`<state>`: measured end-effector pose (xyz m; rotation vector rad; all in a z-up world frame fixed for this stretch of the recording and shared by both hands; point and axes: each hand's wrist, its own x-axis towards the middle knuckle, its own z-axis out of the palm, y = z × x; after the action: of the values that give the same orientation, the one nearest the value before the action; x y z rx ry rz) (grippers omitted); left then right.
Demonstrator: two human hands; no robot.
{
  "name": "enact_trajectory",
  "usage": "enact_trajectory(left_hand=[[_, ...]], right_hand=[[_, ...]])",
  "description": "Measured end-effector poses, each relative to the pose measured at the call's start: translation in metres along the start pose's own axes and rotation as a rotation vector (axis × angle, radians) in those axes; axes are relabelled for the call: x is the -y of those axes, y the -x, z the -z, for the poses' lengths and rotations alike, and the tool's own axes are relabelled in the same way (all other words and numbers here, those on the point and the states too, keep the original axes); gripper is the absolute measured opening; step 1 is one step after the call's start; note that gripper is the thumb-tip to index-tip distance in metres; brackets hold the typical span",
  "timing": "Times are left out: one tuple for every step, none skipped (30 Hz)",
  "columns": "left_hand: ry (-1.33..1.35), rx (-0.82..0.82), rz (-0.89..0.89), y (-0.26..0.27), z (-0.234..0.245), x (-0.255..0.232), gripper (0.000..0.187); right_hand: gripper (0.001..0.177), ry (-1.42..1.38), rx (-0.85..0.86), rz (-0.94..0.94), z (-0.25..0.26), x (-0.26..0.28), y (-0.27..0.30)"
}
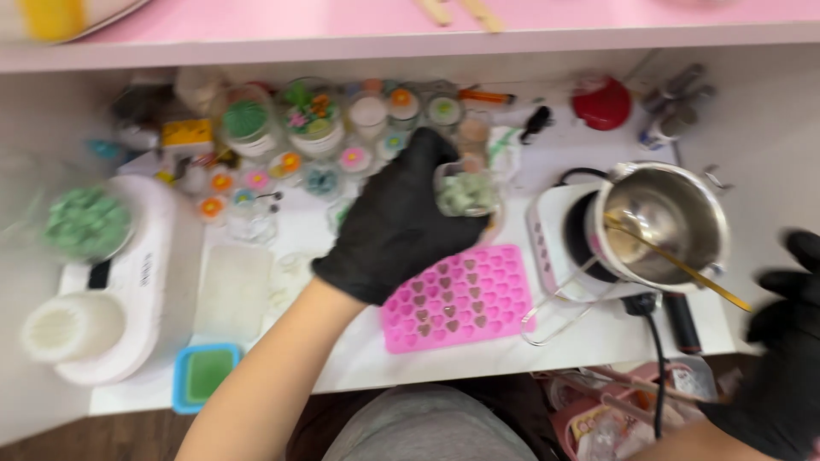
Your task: Pour melted wax into a heart-shaped mold and then use tweezers to place decorative elements into the molded wax hearts.
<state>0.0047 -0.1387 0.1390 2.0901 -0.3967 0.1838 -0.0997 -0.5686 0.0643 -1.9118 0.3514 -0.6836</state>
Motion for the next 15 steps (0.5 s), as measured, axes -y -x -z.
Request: enact_trajectory(left_hand=[[0.065, 0.047, -0.056, -0.011, -0.017, -0.008, 0.057], [0.13, 0.094, -0.111, -0.021, -0.034, -0.015, 0.057], [0.139, 0.108, -0.125, -0.03, -0.055, -0.019, 0.057], [0.172, 0.109, -0.213, -0.039, -0.075, -0.023, 0.059], [0.203, 0.107, -0.3, -0.048, -0.094, -0.026, 0.061], [0.21, 0.119, -0.313, -0.054, -0.103, -0.032, 0.061], [0.195, 0.147, -0.345, -0.059, -0.113, -0.039, 0.059], [0.18, 0.175, -0.378, -0.065, -0.122, -0.045, 0.057], [0.184, 0.185, -0.387, -0.069, -0.129, -0.048, 0.057], [0.107, 0.205, -0.419, -0.072, -0.135, -0.05, 0.053], [0.029, 0.224, -0.448, -0.075, -0.142, -0.052, 0.049], [0.032, 0.233, -0.454, -0.078, -0.148, -0.052, 0.049], [-0.082, 0.196, -0.539, -0.08, -0.154, -0.052, 0.049], [-0.196, 0.158, -0.624, -0.083, -0.159, -0.052, 0.05], [-0.194, 0.165, -0.63, -0.085, -0.164, -0.051, 0.05]], right_hand=[[0.038, 0.006, -0.022, 0.002, -0.017, 0.023, 0.011], [0.038, 0.012, -0.045, 0.005, -0.025, 0.047, 0.026], [0.038, 0.02, -0.065, 0.003, -0.033, 0.066, 0.026], [0.033, -0.02, -0.024, 0.051, -0.041, 0.085, 0.025], [0.028, -0.064, 0.021, 0.099, -0.052, 0.103, 0.024], [0.028, -0.058, 0.003, 0.098, -0.053, 0.112, 0.022], [0.024, -0.063, 0.01, 0.085, -0.054, 0.12, 0.02], [0.021, -0.068, 0.017, 0.073, -0.056, 0.128, 0.018], [0.021, -0.066, 0.004, 0.071, -0.051, 0.125, 0.017], [0.02, -0.082, -0.024, 0.061, -0.046, 0.121, 0.015], [0.018, -0.097, -0.05, 0.048, -0.042, 0.117, 0.015], [0.018, -0.095, -0.061, 0.045, -0.036, 0.11, 0.015], [0.019, -0.102, -0.057, 0.049, -0.031, 0.102, 0.015], [0.02, -0.109, -0.054, 0.054, -0.026, 0.094, 0.015], [0.02, -0.108, -0.063, 0.05, -0.024, 0.092, 0.015]])
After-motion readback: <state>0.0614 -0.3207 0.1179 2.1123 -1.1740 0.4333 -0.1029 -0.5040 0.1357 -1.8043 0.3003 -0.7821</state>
